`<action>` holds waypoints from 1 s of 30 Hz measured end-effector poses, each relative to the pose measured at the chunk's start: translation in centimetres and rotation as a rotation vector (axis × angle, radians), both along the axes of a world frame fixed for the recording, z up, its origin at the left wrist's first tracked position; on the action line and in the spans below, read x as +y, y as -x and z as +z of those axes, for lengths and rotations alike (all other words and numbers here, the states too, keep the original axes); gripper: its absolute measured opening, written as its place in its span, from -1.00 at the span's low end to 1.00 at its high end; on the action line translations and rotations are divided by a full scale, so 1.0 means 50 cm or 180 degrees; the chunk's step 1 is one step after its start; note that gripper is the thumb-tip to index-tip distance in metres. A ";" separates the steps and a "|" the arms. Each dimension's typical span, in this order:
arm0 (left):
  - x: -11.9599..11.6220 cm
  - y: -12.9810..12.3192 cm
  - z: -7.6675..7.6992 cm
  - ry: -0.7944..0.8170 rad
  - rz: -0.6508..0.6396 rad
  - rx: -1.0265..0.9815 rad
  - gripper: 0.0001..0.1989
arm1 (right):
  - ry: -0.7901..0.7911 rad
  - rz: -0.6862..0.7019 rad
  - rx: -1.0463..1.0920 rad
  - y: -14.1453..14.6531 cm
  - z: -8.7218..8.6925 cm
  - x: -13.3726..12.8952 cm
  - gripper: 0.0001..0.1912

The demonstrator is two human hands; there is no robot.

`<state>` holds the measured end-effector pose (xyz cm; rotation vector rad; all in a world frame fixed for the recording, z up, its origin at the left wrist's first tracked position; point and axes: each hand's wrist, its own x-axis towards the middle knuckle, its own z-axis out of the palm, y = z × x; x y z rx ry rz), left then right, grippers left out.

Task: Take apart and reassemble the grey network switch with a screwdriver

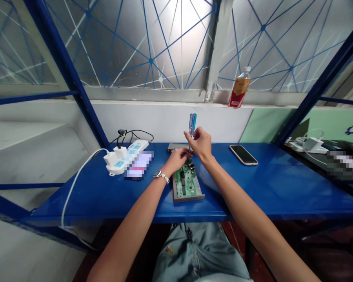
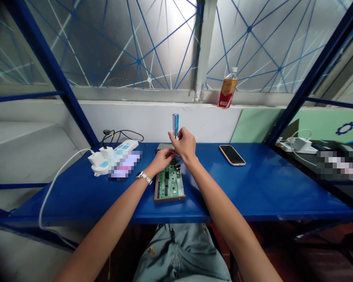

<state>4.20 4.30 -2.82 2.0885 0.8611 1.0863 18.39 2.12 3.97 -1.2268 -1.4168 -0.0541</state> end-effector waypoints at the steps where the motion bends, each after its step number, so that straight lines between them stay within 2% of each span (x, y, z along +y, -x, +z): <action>1: 0.000 0.000 0.000 -0.0012 0.0001 0.0005 -0.80 | 0.0016 -0.0021 -0.0053 0.001 0.001 0.001 -0.55; 7: 0.000 -0.001 0.003 -0.0064 -0.0044 -0.0028 -0.80 | 0.0018 -0.0008 -0.0231 -0.001 -0.001 -0.003 -0.60; 15: 0.003 0.001 -0.002 -0.0011 -0.0024 -0.0027 -0.80 | 0.0224 0.0739 -0.0094 -0.022 -0.010 0.002 -0.61; 17: 0.006 0.001 -0.007 0.0022 -0.0039 -0.0062 -0.79 | 0.0226 0.0714 0.0017 -0.024 -0.009 0.002 -0.61; 21: 0.008 0.002 -0.009 0.0074 -0.0078 -0.0103 -0.80 | 0.0082 0.0313 0.0199 -0.016 -0.003 -0.002 -0.59; 24: 0.007 0.002 -0.008 0.0080 -0.0066 -0.0113 -0.81 | 0.0109 0.0187 0.0144 -0.011 0.000 -0.005 -0.59; 27: 0.005 0.002 -0.006 0.0054 -0.0032 -0.0076 -0.82 | 0.0141 0.0267 0.0117 -0.012 -0.001 -0.006 -0.63; 30: 0.002 0.001 -0.003 -0.0003 -0.0004 -0.0004 -0.82 | 0.0180 0.0645 0.0186 -0.017 -0.003 -0.006 -0.64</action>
